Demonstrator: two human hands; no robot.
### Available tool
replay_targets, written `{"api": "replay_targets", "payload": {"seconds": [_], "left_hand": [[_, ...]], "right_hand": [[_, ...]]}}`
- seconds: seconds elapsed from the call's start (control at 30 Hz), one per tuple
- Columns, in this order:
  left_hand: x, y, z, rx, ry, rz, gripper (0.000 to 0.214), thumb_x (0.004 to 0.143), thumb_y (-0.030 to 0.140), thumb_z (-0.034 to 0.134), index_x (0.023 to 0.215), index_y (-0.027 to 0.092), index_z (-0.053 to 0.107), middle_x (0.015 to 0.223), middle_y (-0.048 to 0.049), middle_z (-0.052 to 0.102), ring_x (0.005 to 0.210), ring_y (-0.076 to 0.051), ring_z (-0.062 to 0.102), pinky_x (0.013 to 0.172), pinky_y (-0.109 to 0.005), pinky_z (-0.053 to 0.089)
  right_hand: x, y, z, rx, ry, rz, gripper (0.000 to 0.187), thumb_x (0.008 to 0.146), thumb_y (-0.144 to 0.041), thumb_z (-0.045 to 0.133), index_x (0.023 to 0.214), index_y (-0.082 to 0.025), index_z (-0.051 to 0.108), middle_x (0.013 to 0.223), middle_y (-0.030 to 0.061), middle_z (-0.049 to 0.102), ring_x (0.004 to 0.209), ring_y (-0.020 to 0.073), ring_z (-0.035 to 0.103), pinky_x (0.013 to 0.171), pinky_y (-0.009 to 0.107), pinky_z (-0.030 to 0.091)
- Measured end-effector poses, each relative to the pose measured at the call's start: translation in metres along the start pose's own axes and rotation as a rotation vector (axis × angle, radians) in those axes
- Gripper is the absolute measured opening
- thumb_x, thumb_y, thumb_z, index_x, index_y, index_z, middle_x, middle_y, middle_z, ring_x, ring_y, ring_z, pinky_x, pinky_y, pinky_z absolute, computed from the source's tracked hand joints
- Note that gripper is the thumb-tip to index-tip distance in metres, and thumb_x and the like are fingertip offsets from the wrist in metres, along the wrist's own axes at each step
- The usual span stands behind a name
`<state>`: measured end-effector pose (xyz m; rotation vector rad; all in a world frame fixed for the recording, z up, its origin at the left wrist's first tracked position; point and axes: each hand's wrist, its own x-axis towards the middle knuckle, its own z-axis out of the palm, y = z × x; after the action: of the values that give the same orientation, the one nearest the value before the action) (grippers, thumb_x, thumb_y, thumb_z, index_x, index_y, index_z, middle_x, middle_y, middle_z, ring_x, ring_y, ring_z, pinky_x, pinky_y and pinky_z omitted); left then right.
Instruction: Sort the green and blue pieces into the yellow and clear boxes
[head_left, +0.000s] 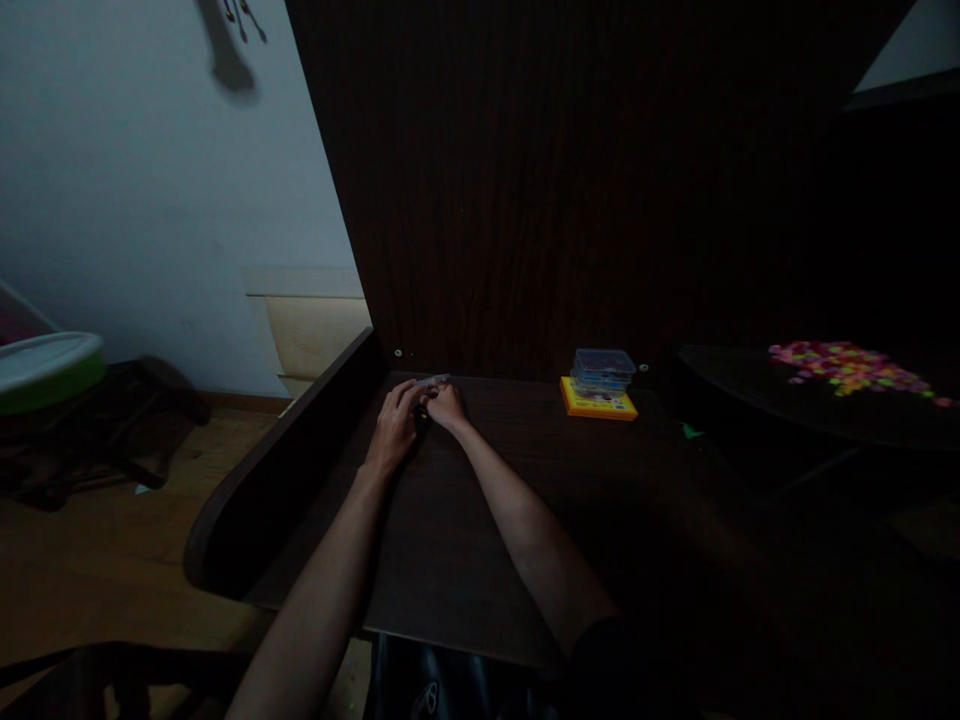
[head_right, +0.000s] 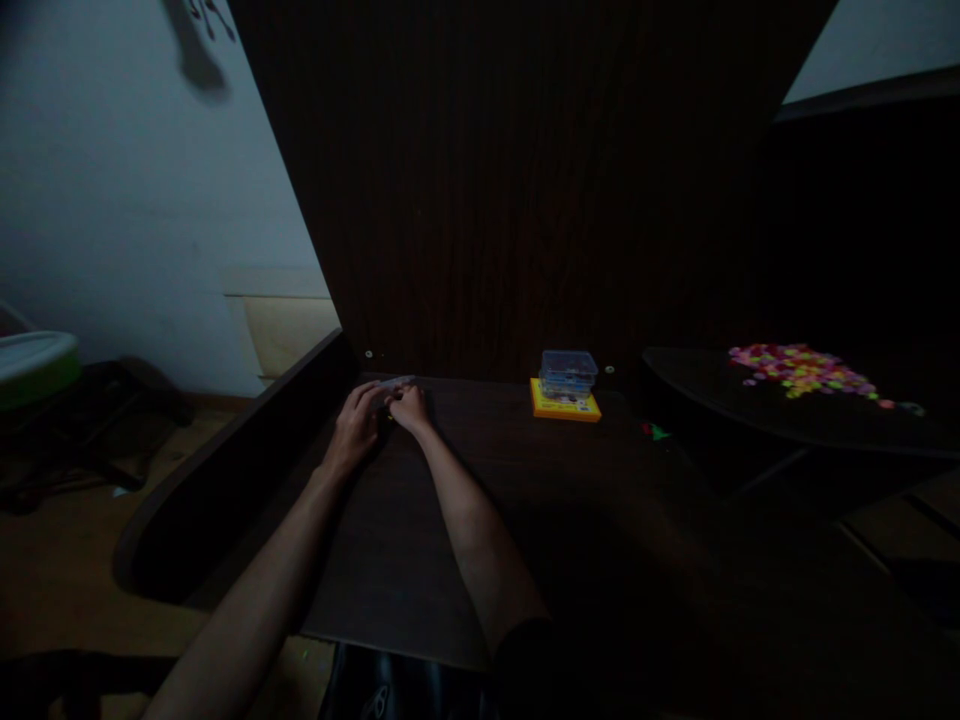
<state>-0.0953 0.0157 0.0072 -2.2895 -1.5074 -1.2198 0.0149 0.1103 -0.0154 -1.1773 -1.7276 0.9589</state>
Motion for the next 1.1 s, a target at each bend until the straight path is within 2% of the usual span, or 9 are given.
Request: {"api": "replay_targets", "payload": {"seconds": [0.33, 0.57, 0.7, 0.83, 0.93, 1.03, 1.1], "left_hand": [[0.000, -0.003, 0.002, -0.001, -0.001, 0.000, 0.061, 0.074, -0.004, 0.040, 0.129, 0.020, 0.050, 0.133, -0.0109, 0.050, 0.126, -0.023, 0.049, 0.108, -0.043, 0.043], [0.000, -0.006, 0.002, 0.006, 0.067, -0.108, 0.053, 0.078, 0.002, 0.046, 0.128, 0.021, 0.048, 0.132, -0.0113, 0.052, 0.124, -0.023, 0.051, 0.106, -0.042, 0.045], [-0.001, -0.011, 0.001, 0.072, 0.161, -0.283, 0.046, 0.079, 0.009, 0.053, 0.124, 0.018, 0.049, 0.125, -0.0135, 0.056, 0.115, -0.026, 0.057, 0.100, -0.042, 0.049], [-0.001, -0.009, -0.006, 0.152, 0.168, -0.486, 0.039, 0.080, 0.017, 0.059, 0.119, 0.015, 0.053, 0.121, -0.0156, 0.060, 0.109, -0.028, 0.061, 0.095, -0.042, 0.050], [0.000, 0.001, -0.015, 0.233, 0.090, -0.617, 0.037, 0.084, 0.025, 0.058, 0.119, 0.013, 0.053, 0.117, -0.0186, 0.063, 0.108, -0.031, 0.063, 0.091, -0.042, 0.051], [0.002, 0.011, -0.024, 0.339, -0.020, -0.788, 0.042, 0.086, 0.039, 0.057, 0.120, 0.013, 0.054, 0.110, -0.0201, 0.067, 0.099, -0.035, 0.067, 0.082, -0.044, 0.052], [0.002, 0.014, -0.029, 0.380, -0.088, -0.869, 0.043, 0.086, 0.045, 0.055, 0.117, 0.015, 0.057, 0.106, -0.0200, 0.069, 0.096, -0.036, 0.068, 0.080, -0.044, 0.052]], "right_hand": [[-0.003, -0.004, 0.000, -0.029, 0.045, 0.031, 0.018, 0.069, -0.011, 0.062, 0.081, -0.021, 0.070, 0.087, 0.0015, 0.075, 0.086, 0.0178, 0.069, 0.078, 0.024, 0.052], [-0.005, -0.007, -0.005, -0.006, 0.047, 0.012, 0.029, 0.084, -0.013, 0.045, 0.091, -0.023, 0.071, 0.094, -0.0002, 0.076, 0.096, 0.0159, 0.068, 0.087, 0.026, 0.050], [-0.009, -0.009, -0.008, -0.007, 0.024, -0.018, 0.031, 0.087, -0.013, 0.043, 0.093, -0.022, 0.072, 0.097, 0.0003, 0.075, 0.102, 0.0151, 0.066, 0.094, 0.027, 0.047], [-0.018, -0.013, -0.007, -0.010, -0.026, -0.060, 0.019, 0.080, -0.013, 0.058, 0.087, -0.023, 0.072, 0.099, 0.0001, 0.074, 0.105, 0.0171, 0.064, 0.099, 0.030, 0.043], [-0.025, -0.015, -0.007, 0.013, -0.067, -0.086, 0.015, 0.072, -0.012, 0.067, 0.082, -0.022, 0.072, 0.094, 0.0004, 0.074, 0.098, 0.0179, 0.065, 0.095, 0.030, 0.046], [-0.028, -0.015, -0.008, 0.063, -0.096, -0.092, 0.010, 0.077, -0.016, 0.063, 0.078, -0.020, 0.071, 0.082, -0.0001, 0.073, 0.084, 0.0151, 0.067, 0.086, 0.028, 0.049], [-0.027, -0.014, -0.009, 0.102, -0.107, -0.081, 0.015, 0.083, -0.019, 0.056, 0.078, -0.019, 0.070, 0.072, -0.0005, 0.071, 0.074, 0.0133, 0.066, 0.080, 0.026, 0.050]]}}
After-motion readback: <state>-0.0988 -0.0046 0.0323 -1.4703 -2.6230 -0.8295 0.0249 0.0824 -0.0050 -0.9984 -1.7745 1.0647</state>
